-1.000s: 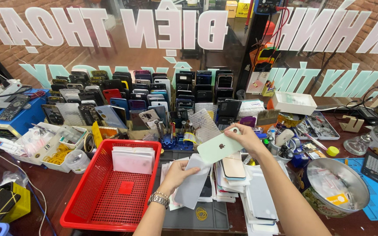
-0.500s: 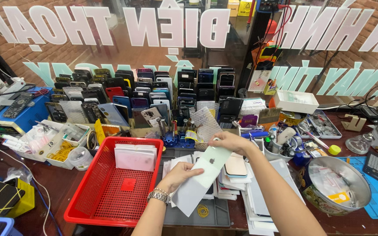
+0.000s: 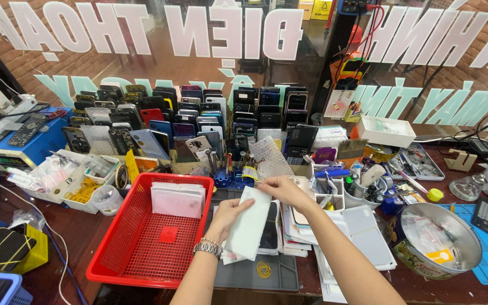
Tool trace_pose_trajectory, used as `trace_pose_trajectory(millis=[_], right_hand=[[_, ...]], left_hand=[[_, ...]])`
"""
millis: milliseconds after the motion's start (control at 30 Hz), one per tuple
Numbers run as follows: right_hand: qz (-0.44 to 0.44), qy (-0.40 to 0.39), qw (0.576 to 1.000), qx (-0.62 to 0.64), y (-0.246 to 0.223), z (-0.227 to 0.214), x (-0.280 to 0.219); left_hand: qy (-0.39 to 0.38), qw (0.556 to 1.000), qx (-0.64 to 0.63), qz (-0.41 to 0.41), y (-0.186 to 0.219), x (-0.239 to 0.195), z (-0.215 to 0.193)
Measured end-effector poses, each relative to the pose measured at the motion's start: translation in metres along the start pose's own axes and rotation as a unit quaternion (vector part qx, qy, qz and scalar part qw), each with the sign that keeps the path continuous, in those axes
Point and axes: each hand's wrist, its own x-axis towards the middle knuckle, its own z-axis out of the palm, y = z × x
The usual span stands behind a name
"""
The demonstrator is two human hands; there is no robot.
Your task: The person repeatedly picks up smartphone back covers from a pile, wipes them with a white cloth, and places them into a red basket. The person handles multiple colors including white, pink, black, red, and green. The workspace is a cluttered electronics repair counter with tools and phone parts visible.
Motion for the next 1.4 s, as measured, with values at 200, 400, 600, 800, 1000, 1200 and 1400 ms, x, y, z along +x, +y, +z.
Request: trace_pose_trajectory(millis=[200,400,600,800,1000,1200,1400], right_hand=[[0.07,-0.009,0.987,0.144,-0.004,0.026,0.003],[0.119,0.012,0.953,0.28,0.054,0.067,0.02],[0.129,0.171,0.92,0.33,0.138,0.071,0.036],[0.199,0.133,0.959,0.149,0.155,0.101,0.022],[0.173,0.173,0.969,-0.028,0.14,0.126,0.02],[0.18,0.18,0.967,-0.023,0.146,0.129,0.016],[0.201,0.157,0.955,0.154,0.167,0.118,0.018]], left_hand=[[0.118,0.99,-0.06,0.044,-0.003,0.013,-0.011],[0.166,0.981,-0.012,0.095,-0.03,0.042,-0.03],[0.279,0.875,0.395,-0.02,-0.115,0.038,-0.055],[0.366,0.791,0.49,0.004,-0.149,0.018,-0.041],[0.395,0.859,0.32,-0.054,-0.136,0.034,-0.054],[0.322,0.924,0.179,-0.105,-0.14,0.056,-0.073],[0.241,0.948,0.169,-0.122,-0.114,0.053,-0.063]])
